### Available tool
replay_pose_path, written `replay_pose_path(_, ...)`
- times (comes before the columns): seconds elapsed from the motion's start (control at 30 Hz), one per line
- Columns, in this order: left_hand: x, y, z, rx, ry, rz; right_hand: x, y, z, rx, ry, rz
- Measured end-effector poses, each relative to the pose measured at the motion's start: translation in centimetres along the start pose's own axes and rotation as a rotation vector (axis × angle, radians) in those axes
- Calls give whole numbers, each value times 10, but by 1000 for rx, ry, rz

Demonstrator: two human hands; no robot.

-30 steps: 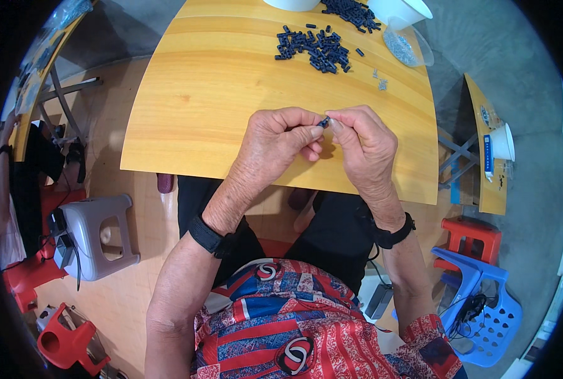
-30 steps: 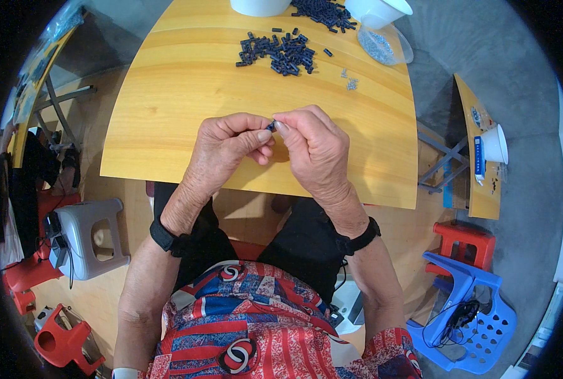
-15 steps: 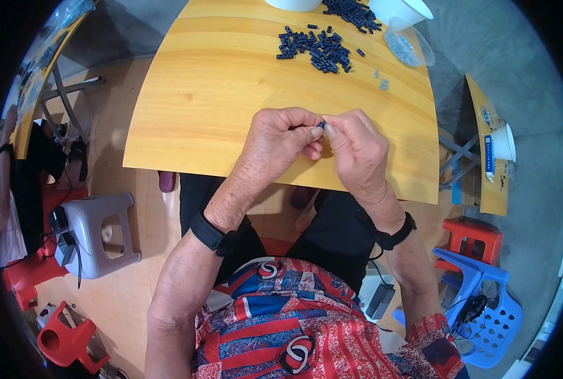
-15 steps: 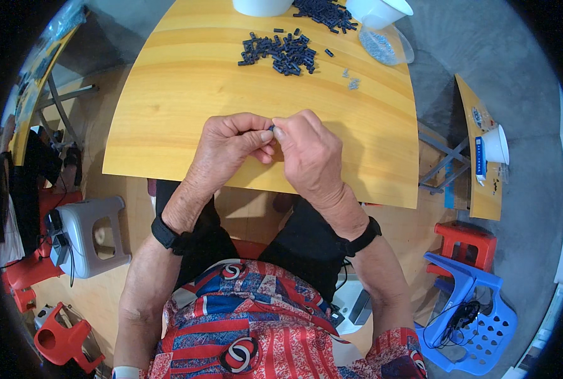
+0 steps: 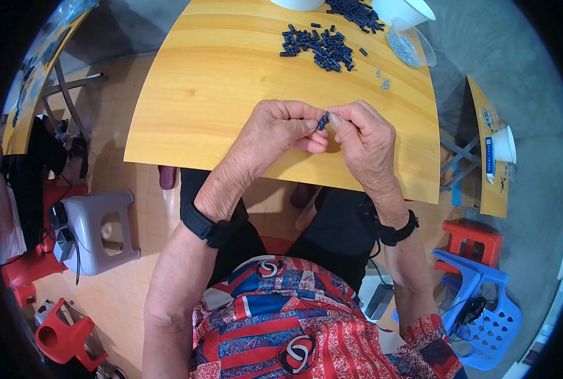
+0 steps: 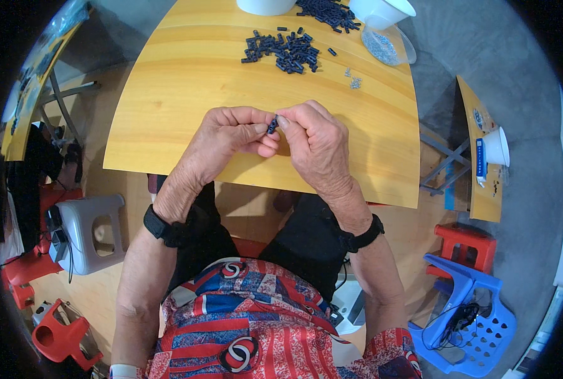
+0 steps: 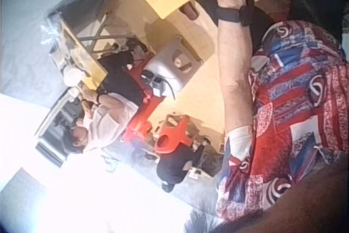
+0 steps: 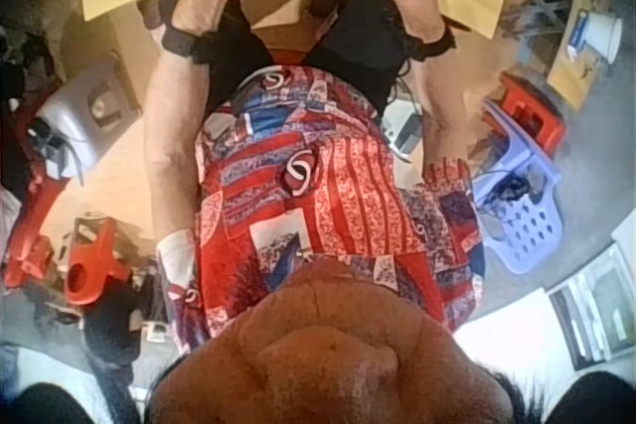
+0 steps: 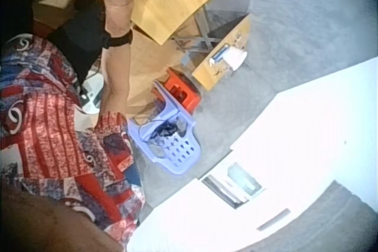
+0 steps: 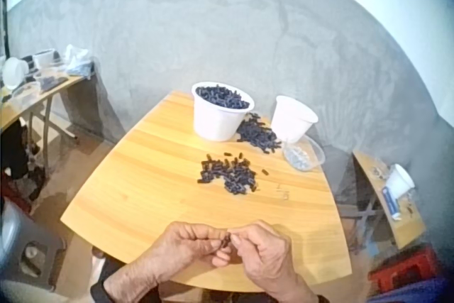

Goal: Assembling small black plastic components by inserting small metal pins into them at a production table.

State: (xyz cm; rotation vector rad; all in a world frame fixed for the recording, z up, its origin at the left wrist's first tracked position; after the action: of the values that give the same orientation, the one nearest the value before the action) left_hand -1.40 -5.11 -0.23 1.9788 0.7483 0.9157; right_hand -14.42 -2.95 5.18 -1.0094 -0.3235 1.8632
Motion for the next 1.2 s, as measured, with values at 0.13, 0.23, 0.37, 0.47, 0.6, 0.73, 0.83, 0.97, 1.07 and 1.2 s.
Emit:
replay_pose_path(0.13, -1, -1, 1, -1, 14, 15, -1, -2, 0, 23, 3, 15)
replay_pose_path(0.23, -2, -2, -1, -12, 14, 1, 0, -1, 1, 33, 0, 20)
replay_pose_path(0.37, -3, -2, -2, -30, 14, -25, 1, -2, 1, 21, -19, 3)
replay_pose_path(0.47, -3, -4, -1, -40, 22, -32, 2, 0, 2, -12, -30, -24)
replay_pose_path(0.6, -3, -4, -1, -52, 41, -16, 3, -1, 3, -26, -38, -39)
replay_pose_path(0.73, -2, -2, -2, -71, 42, -46, 4, -6, 5, -14, -46, 5)
replay_pose_path(0.83, -3, -3, -2, -35, 59, -38, 6, -5, 4, -13, -48, -5)
replay_pose_path(0.97, -3, -3, -2, -9, 62, -47, 9, -3, 5, 14, -49, -20)
replay_pose_path(1.07, -1, -3, -1, -10, 65, -55, 8, -12, 7, 80, -92, 31)
replay_pose_path(1.2, -3, -3, -2, -102, 58, -79, 6, -22, 8, 343, -180, 213)
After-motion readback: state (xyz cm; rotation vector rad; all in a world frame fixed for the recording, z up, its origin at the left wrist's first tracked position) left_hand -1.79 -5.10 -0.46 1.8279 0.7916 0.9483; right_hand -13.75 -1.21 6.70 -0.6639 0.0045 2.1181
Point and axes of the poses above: each hand's wrist, its own x-axis away from the middle knuckle, its own z-axis out of the back of the hand, y = z × x, the point moved 6 cm from there along -x, towards the middle knuckle, and after that the axes turned 9 degrees about z, right-handed, at the moved point
